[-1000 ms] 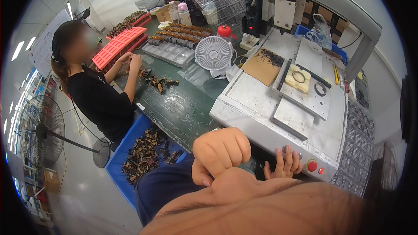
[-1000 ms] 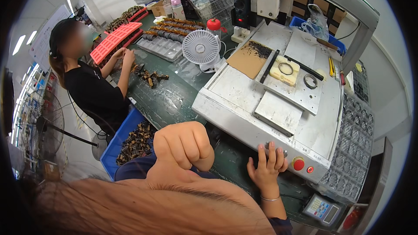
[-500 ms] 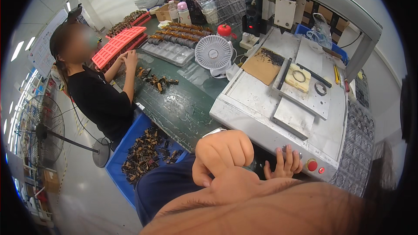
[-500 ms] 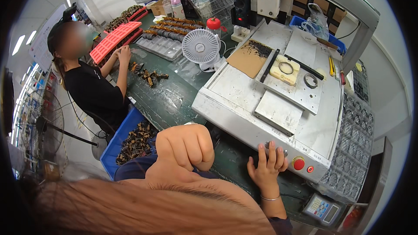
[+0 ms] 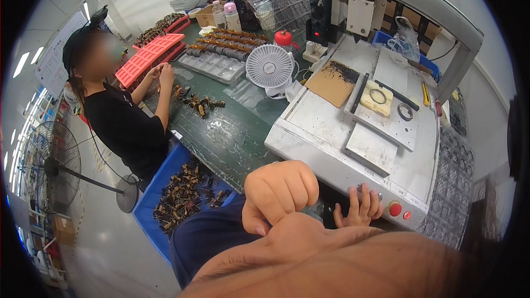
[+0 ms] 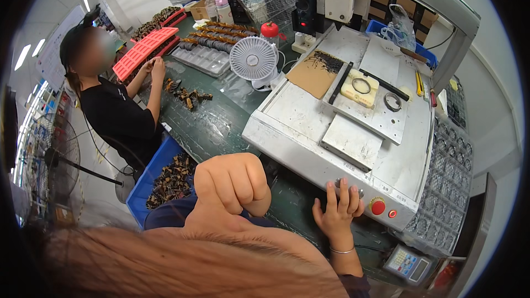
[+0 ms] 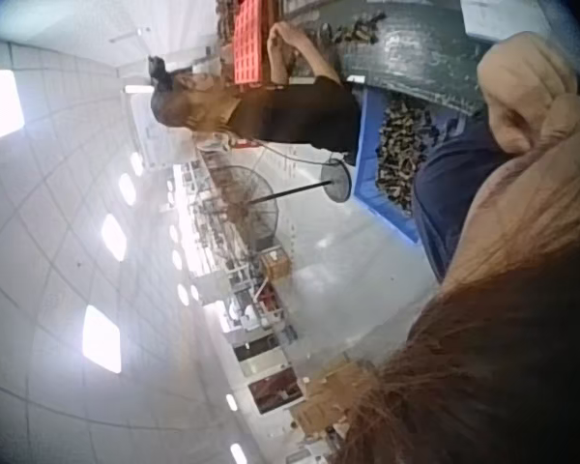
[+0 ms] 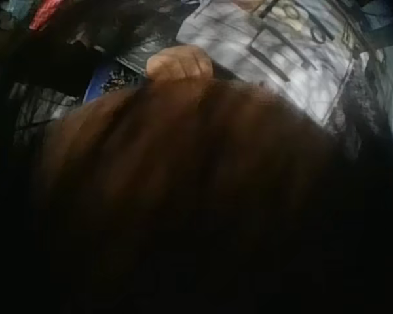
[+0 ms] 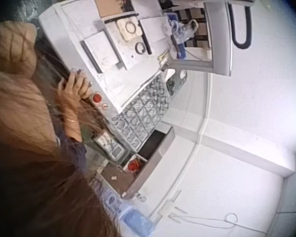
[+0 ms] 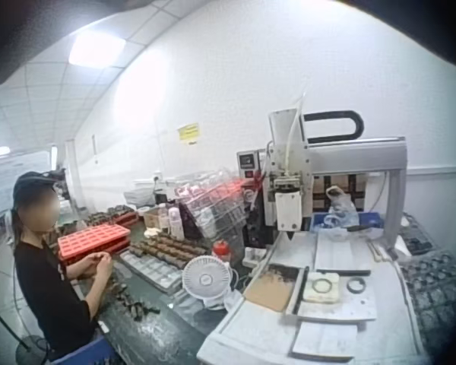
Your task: The recorder operates an industrial pressing machine to process trays of electronic components.
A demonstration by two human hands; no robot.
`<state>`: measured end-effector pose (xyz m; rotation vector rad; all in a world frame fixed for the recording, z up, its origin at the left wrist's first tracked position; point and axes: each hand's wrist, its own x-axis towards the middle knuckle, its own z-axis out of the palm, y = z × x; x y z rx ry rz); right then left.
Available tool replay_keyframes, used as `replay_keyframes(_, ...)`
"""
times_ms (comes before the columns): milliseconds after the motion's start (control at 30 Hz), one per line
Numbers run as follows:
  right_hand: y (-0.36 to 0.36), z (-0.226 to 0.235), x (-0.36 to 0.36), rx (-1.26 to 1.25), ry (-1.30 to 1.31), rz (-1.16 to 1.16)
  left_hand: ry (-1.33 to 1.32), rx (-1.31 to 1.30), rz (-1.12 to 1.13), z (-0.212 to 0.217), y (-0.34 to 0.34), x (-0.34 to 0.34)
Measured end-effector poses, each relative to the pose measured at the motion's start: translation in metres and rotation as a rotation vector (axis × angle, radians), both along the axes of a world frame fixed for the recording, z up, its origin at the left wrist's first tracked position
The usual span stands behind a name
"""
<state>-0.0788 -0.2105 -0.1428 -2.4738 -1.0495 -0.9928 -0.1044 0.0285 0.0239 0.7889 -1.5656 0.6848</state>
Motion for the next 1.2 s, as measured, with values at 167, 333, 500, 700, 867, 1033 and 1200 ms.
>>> replay_keyframes(167, 0.002, 0.000, 0.001, 0.010, 0.006, 0.012, -0.003, -0.009, 0.030, 0.001, 0.000, -0.003)
replay_keyframes(333, 0.001, 0.001, 0.001, 0.005, 0.006, 0.011, 0.015, -0.009, 0.047, 0.001, 0.001, -0.002)
replay_keyframes(500, 0.000, 0.001, 0.001, 0.005, 0.011, 0.006, 0.020, -0.005, 0.022, 0.000, 0.001, -0.001)
replay_keyframes(700, 0.001, 0.000, 0.001, 0.017, 0.014, 0.023, 0.041, 0.001, -0.006, -0.001, -0.001, -0.006)
replay_keyframes(867, 0.000, 0.004, -0.001, -0.005, -0.020, -0.018, 0.096, 0.030, -0.099, 0.001, -0.004, 0.000)
replay_keyframes(1033, 0.002, -0.001, 0.000, 0.041, -0.042, -0.066, 0.170, 0.111, -0.427, -0.006, -0.029, 0.014)
replay_keyframes(1200, 0.006, -0.010, 0.008, 0.089, -0.128, -0.038, 0.385, 0.219, -0.801, -0.012, -0.094, 0.016)
